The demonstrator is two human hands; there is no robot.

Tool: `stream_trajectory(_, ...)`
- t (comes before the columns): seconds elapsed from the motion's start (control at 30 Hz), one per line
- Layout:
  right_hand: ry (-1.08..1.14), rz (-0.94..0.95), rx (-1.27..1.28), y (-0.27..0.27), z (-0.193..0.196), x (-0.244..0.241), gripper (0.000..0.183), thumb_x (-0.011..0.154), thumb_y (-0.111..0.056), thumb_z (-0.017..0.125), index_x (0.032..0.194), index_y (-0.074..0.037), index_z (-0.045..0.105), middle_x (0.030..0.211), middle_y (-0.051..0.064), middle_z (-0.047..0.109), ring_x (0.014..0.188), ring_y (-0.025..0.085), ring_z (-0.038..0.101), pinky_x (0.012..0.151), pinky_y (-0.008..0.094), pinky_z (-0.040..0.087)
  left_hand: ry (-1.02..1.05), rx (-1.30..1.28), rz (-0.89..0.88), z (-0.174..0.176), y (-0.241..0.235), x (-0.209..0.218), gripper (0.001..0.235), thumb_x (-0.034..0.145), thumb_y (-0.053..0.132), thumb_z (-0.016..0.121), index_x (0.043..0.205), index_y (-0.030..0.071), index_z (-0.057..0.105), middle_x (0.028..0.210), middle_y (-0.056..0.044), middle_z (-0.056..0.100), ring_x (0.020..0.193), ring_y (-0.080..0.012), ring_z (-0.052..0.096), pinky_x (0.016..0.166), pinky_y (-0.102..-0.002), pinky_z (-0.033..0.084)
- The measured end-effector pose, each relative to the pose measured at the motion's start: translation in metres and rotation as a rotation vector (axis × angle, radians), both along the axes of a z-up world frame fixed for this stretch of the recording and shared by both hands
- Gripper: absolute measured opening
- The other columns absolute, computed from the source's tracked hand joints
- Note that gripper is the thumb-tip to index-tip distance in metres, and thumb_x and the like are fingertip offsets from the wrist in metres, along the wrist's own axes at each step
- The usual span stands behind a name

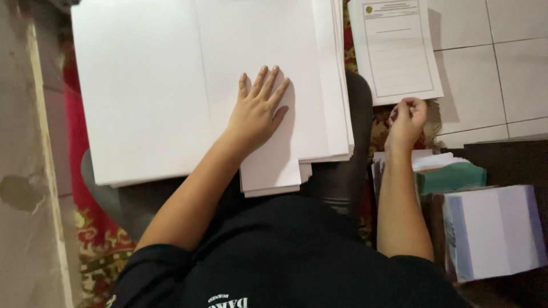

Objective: Organizing and stacking large white sheets of paper or thin cardboard into neat piles.

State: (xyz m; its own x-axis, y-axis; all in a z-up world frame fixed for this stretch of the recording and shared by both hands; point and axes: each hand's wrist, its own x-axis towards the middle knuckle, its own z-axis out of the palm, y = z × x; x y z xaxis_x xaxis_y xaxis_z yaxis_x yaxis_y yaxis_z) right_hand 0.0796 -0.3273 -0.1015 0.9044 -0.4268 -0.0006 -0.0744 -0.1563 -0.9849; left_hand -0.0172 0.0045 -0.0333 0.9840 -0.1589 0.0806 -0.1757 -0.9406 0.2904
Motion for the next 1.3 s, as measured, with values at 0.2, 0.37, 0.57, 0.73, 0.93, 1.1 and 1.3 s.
stream_trajectory(0.2, -0.516, 0.743, -0.593, 0.076, 0.08, -0.099, 0.01, 0.096, -0.005, 0.065, 0.105, -0.009, 0.068, 0.087, 0.007, 0.06, 0.084, 0.032, 0.061, 0.081, 0.038, 0.048, -0.072, -0.022, 0.005, -0.025, 0.026, -0.066, 0.055, 0.104, 0.034, 0.053, 0.156, 0.022, 0.042, 0.163, -0.01, 0.035, 0.152, -0.0296, 0.028, 0.121, -0.056, 0.017)
stream_trajectory(0.37, -0.494, 1.343, -0.851, 0.123, 0.087, -0.144, 0.036, 0.089, -0.022, 0.072, 0.122, -0.008, 0.068, 0.115, 0.015, 0.064, 0.11, 0.036, 0.059, 0.091, 0.046, 0.047, -0.137, -0.027, 0.149, -0.031, 0.047, -0.111, 0.055, 0.103, 0.035, 0.055, 0.155, 0.019, 0.045, 0.163, -0.011, 0.035, 0.151, -0.0317, 0.027, 0.119, -0.057, 0.016)
stream_trajectory(0.57, -0.549, 1.351, -1.007, 0.133, 0.084, -0.146, 0.053, 0.079, -0.031, 0.081, 0.125, -0.011, 0.065, 0.118, 0.011, 0.059, 0.109, 0.033, 0.058, 0.089, 0.043, 0.047, -0.157, -0.058, 0.145, -0.035, 0.055, -0.122, 0.054, 0.106, 0.04, 0.05, 0.156, 0.02, 0.044, 0.164, -0.012, 0.033, 0.152, -0.0335, 0.024, 0.118, -0.059, 0.012)
stream_trajectory(0.73, -0.248, 1.316, -0.614, 0.126, 0.092, -0.14, 0.023, 0.088, -0.017, 0.073, 0.11, -0.012, 0.073, 0.108, 0.008, 0.072, 0.107, 0.032, 0.066, 0.094, 0.039, 0.051, -0.167, -0.223, 0.217, -0.027, 0.053, -0.114, 0.045, 0.11, 0.039, 0.044, 0.147, 0.018, 0.056, 0.159, -0.012, 0.042, 0.15, -0.0316, 0.03, 0.118, -0.056, 0.011)
stream_trajectory(0.93, -0.178, 1.056, -0.6, 0.138, 0.072, -0.113, 0.016, 0.106, -0.028, 0.068, 0.098, -0.013, 0.07, 0.081, 0.008, 0.069, 0.077, 0.03, 0.067, 0.071, 0.036, 0.052, -0.533, -0.438, 0.014, -0.037, 0.046, -0.088, 0.015, 0.098, 0.031, 0.062, 0.107, 0.024, 0.072, 0.1, 0.006, 0.07, 0.095, -0.0201, 0.069, 0.084, -0.034, 0.054)
stream_trajectory(1.1, -0.344, 1.057, -0.908, 0.159, 0.049, -0.099, 0.016, 0.098, -0.023, 0.069, 0.094, -0.009, 0.063, 0.087, 0.012, 0.061, 0.088, 0.037, 0.064, 0.081, 0.045, 0.05, -0.348, -0.063, 0.037, -0.029, 0.038, -0.095, 0.054, 0.095, 0.037, 0.068, 0.141, 0.011, 0.056, 0.147, -0.013, 0.053, 0.141, -0.0361, 0.043, 0.115, -0.056, 0.031)
stream_trajectory(1.3, -0.548, 1.032, -1.221, 0.209, 0.03, -0.118, 0.047, 0.094, -0.024, 0.058, 0.137, -0.01, 0.045, 0.154, 0.022, 0.036, 0.143, 0.041, 0.033, 0.113, 0.053, 0.025, -0.176, -0.051, 0.111, -0.022, 0.039, -0.096, 0.054, 0.101, 0.019, 0.051, 0.153, 0.009, 0.044, 0.16, -0.013, 0.04, 0.15, -0.032, 0.03, 0.12, -0.056, 0.017)
